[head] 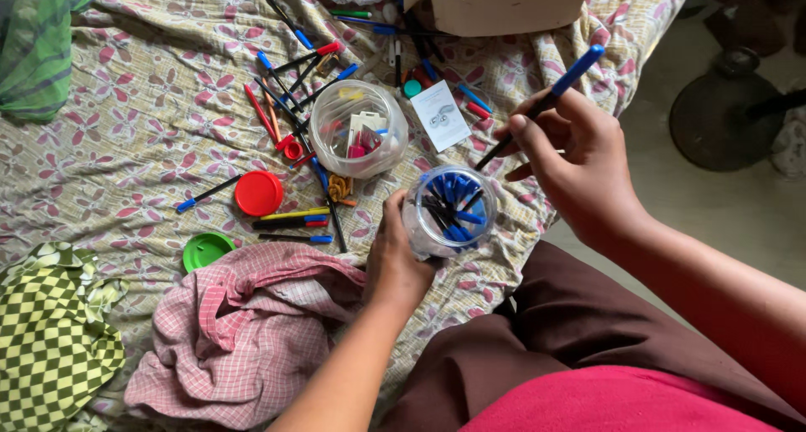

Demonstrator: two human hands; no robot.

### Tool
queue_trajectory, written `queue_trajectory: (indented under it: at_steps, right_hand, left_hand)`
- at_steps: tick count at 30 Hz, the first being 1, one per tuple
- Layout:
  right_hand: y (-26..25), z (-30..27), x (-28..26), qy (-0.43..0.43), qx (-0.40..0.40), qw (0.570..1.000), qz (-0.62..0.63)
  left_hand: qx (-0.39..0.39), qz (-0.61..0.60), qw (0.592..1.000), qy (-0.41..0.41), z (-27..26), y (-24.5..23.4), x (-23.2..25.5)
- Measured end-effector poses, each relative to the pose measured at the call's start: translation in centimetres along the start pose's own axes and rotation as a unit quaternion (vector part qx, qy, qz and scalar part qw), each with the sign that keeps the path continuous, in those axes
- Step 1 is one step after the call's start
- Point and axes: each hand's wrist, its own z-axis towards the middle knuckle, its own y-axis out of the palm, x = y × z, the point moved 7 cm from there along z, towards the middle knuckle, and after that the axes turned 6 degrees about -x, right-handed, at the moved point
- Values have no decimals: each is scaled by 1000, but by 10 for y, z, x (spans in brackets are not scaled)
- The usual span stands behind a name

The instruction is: The person repeatedly picks up a black pen body and a blue refill, inserts the refill into the body, and places the assembled pen into a clear plastic jar. The person occasionally picks up a small white card and appears to write on it with the pen before continuing the assembly process.

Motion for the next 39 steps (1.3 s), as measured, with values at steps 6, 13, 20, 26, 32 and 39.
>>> queue_trajectory:
  at_steps: [6,13,20,26,32,39]
  right_hand:
    - [33,-44,-40,-96,-8,987,-130]
    - [60,-78,-34,-84,-66,984,-140]
    - [89,-92,-48,-128,-72,946,-289]
    - [114,-107,-70,-263,-102,864,-417]
    - [124,-116,-71,-264,-107,837,-468]
    - [120,-115,-69,-244,-99,890,-373]
  left_hand:
    - [40,-32,998,29,-22,-9,-8]
    - [63,-50,995,54,-43,-17,-19]
    - [69,-43,990,117,-57,-31,-29]
    - [95,-45,980,170,-65,-34,-38]
    - [63,-85,986,132,-69,-31,-47]
    - [63,-106,980,154,-65,-31,-46]
